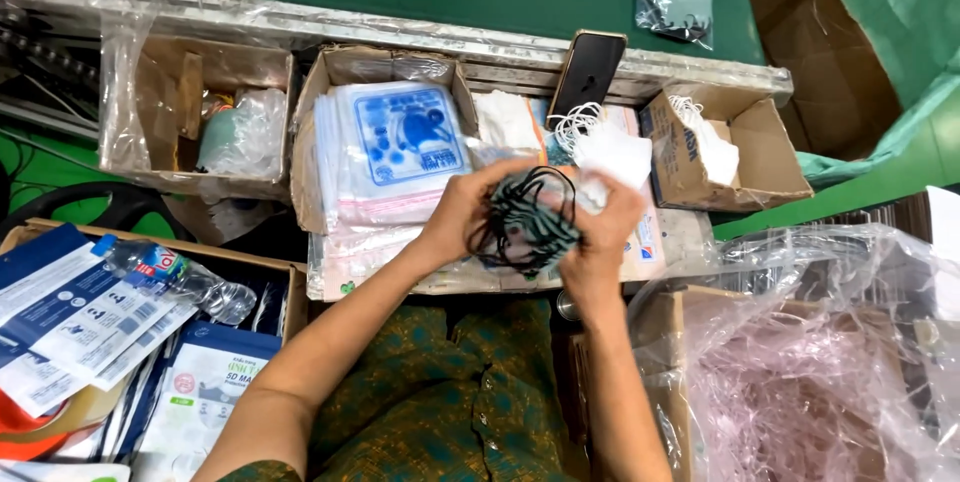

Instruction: Packing face masks into plastic bags and organizing them on a factory production line.

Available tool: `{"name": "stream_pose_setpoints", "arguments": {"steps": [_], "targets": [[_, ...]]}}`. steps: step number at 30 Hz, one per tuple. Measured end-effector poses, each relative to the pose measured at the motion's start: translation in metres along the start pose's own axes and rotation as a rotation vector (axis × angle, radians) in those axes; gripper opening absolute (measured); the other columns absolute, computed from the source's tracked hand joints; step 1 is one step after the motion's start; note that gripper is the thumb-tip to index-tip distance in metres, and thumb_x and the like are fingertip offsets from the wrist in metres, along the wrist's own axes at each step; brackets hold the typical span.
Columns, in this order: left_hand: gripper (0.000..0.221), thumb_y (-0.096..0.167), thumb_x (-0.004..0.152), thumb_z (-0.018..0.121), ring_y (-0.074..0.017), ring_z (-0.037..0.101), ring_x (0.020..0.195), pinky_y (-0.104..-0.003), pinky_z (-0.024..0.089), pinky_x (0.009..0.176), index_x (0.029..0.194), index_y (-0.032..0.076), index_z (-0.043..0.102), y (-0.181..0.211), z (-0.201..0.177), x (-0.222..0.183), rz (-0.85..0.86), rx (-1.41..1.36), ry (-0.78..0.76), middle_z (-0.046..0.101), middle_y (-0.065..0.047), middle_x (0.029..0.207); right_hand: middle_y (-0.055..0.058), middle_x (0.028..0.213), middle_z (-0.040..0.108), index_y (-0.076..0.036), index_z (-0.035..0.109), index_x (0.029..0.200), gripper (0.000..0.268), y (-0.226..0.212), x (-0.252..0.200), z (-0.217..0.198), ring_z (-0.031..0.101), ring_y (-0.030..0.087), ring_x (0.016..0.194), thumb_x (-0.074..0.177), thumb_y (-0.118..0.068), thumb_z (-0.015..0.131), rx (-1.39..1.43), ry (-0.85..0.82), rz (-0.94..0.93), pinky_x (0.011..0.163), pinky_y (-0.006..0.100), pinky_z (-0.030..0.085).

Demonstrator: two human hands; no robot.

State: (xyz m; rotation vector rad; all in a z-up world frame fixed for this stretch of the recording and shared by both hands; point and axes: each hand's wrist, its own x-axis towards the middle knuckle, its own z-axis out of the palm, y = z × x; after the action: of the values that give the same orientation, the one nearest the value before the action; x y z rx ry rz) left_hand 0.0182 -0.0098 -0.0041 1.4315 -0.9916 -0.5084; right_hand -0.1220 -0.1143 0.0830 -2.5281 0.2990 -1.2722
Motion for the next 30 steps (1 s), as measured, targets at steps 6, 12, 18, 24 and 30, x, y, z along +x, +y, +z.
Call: {"name": "stream_pose_setpoints", "arguments": {"steps": [6,12,18,24,30], "targets": [[0.051,0.009,0.093,0.078,-0.0187,0.075,0.092,-0.031,0.061,0.083,0.140,0.002,0.061,0.019,0.025,0.017,0.034,-0.322,-0.302,0.077,-0.014,0.105,0.017,0.104,0.069,-0.008,0.076,0.107,0.029,0.081,-0.018,-0.022,0.066,0.038,0.100,0.078,-0.013,0.082,-0.294,-0.593,0.117,0.084,0.048,0.051],[0.097,0.023,0.072,0.087,-0.0270,0.071,0.087,-0.038,0.057,0.078,0.156,0.006,0.043,0.075,-0.009,0.017,0.077,0.011,-0.255,0.073,-0.020,0.097,0.015,0.088,0.068,-0.010,0.076,0.094,0.034,0.056,0.005,-0.074,0.067,0.037,0.087,0.067,-0.028,0.088,-0.371,-0.830,0.263,0.075,0.049,0.051],[0.066,0.030,0.066,0.088,-0.0260,0.068,0.084,-0.037,0.054,0.075,0.122,0.002,0.066,0.048,0.006,0.034,0.452,0.223,-0.322,0.072,-0.015,0.093,0.017,0.094,0.069,-0.009,0.075,0.100,0.033,0.043,0.003,-0.067,0.066,0.039,0.090,0.071,-0.023,0.084,-0.132,-0.737,0.207,0.077,0.049,0.050],[0.032,0.024,0.072,0.088,-0.0172,0.070,0.072,-0.034,0.052,0.068,0.099,0.007,0.082,0.025,0.045,0.038,-0.016,0.283,-0.546,0.078,-0.009,0.083,0.015,0.093,0.071,-0.012,0.076,0.101,0.027,0.072,-0.027,-0.031,0.069,0.035,0.089,0.078,-0.025,0.082,-0.374,-1.056,0.266,0.080,0.047,0.053],[0.062,0.017,0.071,0.092,-0.0129,0.072,0.093,-0.028,0.056,0.084,0.127,0.004,0.069,0.024,0.023,0.030,0.025,-0.108,-0.495,0.078,-0.008,0.105,0.013,0.091,0.072,-0.014,0.080,0.100,0.038,0.061,0.007,-0.074,0.069,0.031,0.086,0.066,-0.028,0.089,-0.095,-0.905,0.394,0.077,0.045,0.052]]}}
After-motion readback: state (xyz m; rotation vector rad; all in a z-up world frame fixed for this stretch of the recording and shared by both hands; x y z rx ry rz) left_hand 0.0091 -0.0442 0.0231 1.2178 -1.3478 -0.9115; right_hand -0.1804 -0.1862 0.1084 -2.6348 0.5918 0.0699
